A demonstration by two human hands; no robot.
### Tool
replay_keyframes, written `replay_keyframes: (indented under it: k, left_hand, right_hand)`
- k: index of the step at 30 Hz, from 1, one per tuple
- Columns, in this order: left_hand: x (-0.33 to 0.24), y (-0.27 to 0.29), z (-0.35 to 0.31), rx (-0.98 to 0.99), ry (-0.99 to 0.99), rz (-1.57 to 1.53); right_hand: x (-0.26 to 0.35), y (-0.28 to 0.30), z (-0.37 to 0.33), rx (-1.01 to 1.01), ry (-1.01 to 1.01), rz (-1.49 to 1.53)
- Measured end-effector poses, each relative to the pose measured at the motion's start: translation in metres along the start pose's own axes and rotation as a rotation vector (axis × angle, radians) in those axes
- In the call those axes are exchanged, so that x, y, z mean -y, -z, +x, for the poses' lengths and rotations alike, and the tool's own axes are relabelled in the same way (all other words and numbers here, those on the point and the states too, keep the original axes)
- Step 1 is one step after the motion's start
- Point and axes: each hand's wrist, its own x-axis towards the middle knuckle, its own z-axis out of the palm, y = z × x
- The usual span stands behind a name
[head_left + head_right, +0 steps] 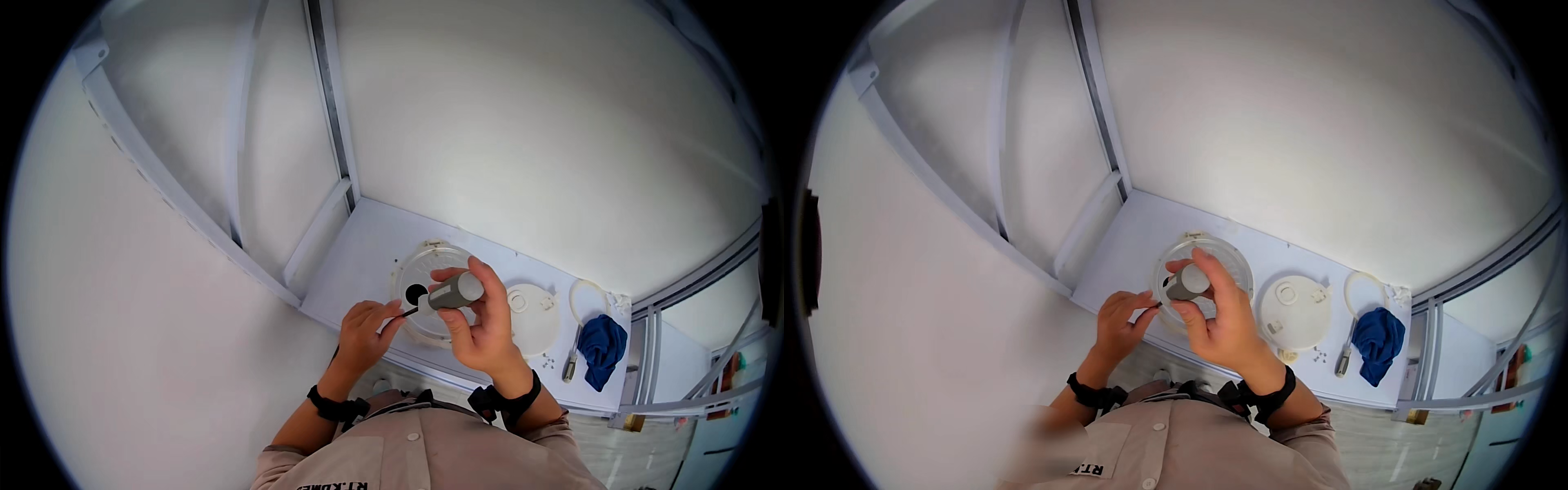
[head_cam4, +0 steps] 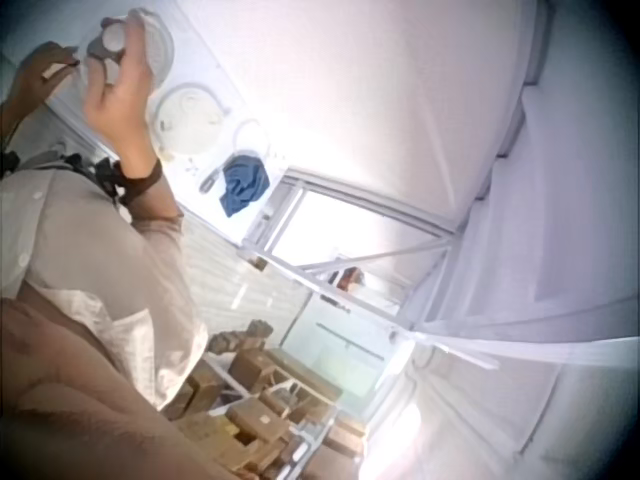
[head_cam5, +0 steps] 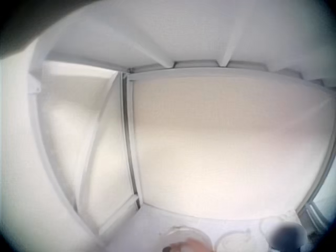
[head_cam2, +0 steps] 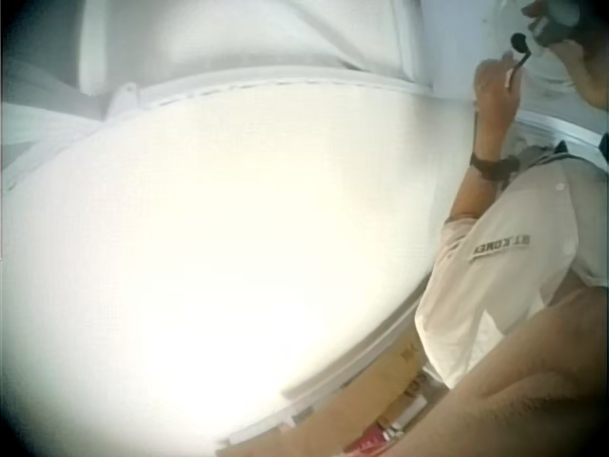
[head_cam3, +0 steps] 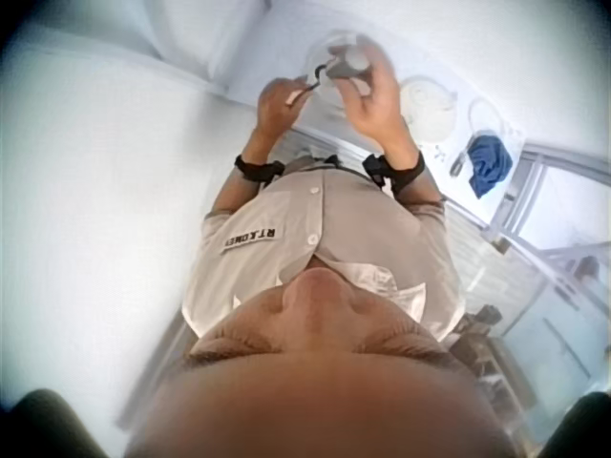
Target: The person uses a screwdriver to tighten screws on a white plastic appliance component, then picks up a circular plastic part and inserts a small piece into it. The person continues to assemble parts on a white workbench.
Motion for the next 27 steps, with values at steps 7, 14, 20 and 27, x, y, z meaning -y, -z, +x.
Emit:
replay_keyframes:
  k: [7,14,20,27]
  left_hand:
    - [0.008,-0.004,-0.001,0.069,-0.034,-0.025]
    - [0.015,-0.002,-0.004,0.089,-0.047,-0.017]
    - [0.014,0.007,0.003,0.120,-0.123,0.071]
    - [0.012,0.010,0.000,0.146,-0.127,0.144]
  right_hand:
    - [-0.001,-0.012,0.008,-0.009,-0.045,-0.153]
    - [0.001,-0.022,0.015,-0.059,-0.109,-0.186]
    - [-0.001,-0.027,0.019,-0.048,-0.122,-0.218]
    - [-0.006,-0.031,0.019,-0.078,-0.130,-0.262]
